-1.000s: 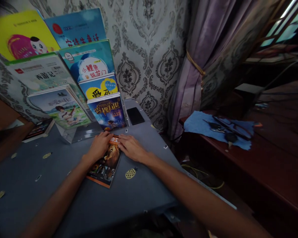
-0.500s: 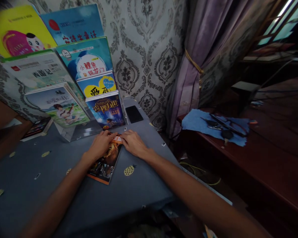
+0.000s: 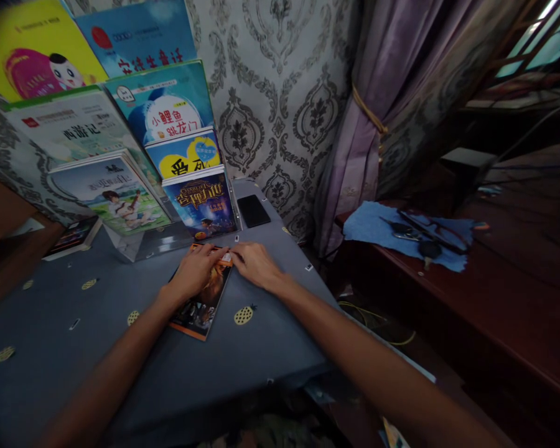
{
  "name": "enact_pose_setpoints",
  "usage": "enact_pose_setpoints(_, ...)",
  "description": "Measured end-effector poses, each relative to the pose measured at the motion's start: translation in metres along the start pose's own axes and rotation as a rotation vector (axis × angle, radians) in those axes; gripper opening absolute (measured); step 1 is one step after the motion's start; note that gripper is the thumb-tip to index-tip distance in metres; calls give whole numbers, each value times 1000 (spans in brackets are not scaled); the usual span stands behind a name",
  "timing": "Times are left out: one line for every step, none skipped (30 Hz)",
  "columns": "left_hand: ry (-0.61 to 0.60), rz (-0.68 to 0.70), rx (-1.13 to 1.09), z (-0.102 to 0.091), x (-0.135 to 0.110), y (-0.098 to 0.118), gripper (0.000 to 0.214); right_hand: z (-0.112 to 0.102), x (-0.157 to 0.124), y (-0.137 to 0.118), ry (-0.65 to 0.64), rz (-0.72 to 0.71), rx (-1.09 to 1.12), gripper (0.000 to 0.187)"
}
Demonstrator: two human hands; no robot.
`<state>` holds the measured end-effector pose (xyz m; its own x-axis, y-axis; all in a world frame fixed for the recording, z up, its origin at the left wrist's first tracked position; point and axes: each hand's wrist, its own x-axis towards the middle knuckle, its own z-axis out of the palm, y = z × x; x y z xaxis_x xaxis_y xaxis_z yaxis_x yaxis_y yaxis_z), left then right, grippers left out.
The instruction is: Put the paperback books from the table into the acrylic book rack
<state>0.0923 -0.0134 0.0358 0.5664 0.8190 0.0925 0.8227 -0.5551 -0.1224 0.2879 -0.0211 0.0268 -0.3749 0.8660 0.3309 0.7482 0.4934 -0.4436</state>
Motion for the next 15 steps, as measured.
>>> enact_pose_setpoints(1, -4, 1, 0, 0, 1, 62, 0, 0, -1, 0, 5, 0, 24)
enact_pose_setpoints(3, -8, 1, 0, -1, 1, 63, 1, -1, -2, 0, 10, -1, 24)
enact_pose_setpoints(3, -13, 3, 0, -1, 1, 63, 1, -1, -3, 1, 11, 1, 25)
enact_pose_setpoints(1, -19, 3, 0, -1, 2, 63, 2, -1, -3, 2, 8, 7, 26)
enact_pose_setpoints(-2, -29, 2, 0, -1, 2, 62, 3, -2, -3, 2, -2, 18, 26)
enact_pose_setpoints(-7, -43, -2, 0, -1, 2, 62, 5, -2, -2, 6, -16, 33, 27)
enact_pose_setpoints(-11, -60, -4, -1, 0, 3, 61, 7, -1, 0, 13, -34, 50, 27)
enact_pose_setpoints(-15, -78, -3, -2, 0, 3, 60, 9, 0, 2, 23, -55, 68, 27)
enact_pose_setpoints(-21, -98, 2, -3, 1, 4, 59, 12, 1, 5, 35, -75, 88, 27)
enact_pose_setpoints(-26, -118, 13, -4, 1, 5, 58, 15, 3, 8, 48, -94, 107, 27)
enact_pose_setpoints(-33, -140, 29, -6, 2, 5, 57, 18, 5, 11, 56, -113, 123, 26)
enact_pose_setpoints(-40, -160, 49, -7, 3, 6, 57, 20, 8, 13, 60, -131, 135, 26)
enact_pose_setpoints(-47, -180, 69, -8, 3, 6, 56, 22, 12, 15, 58, -149, 144, 26)
enact_pose_setpoints(-52, -196, 88, -9, 3, 6, 55, 23, 16, 17, 53, -167, 149, 26)
enact_pose_setpoints(-53, -210, 103, -10, 4, 6, 54, 24, 19, 18, 44, -183, 151, 26)
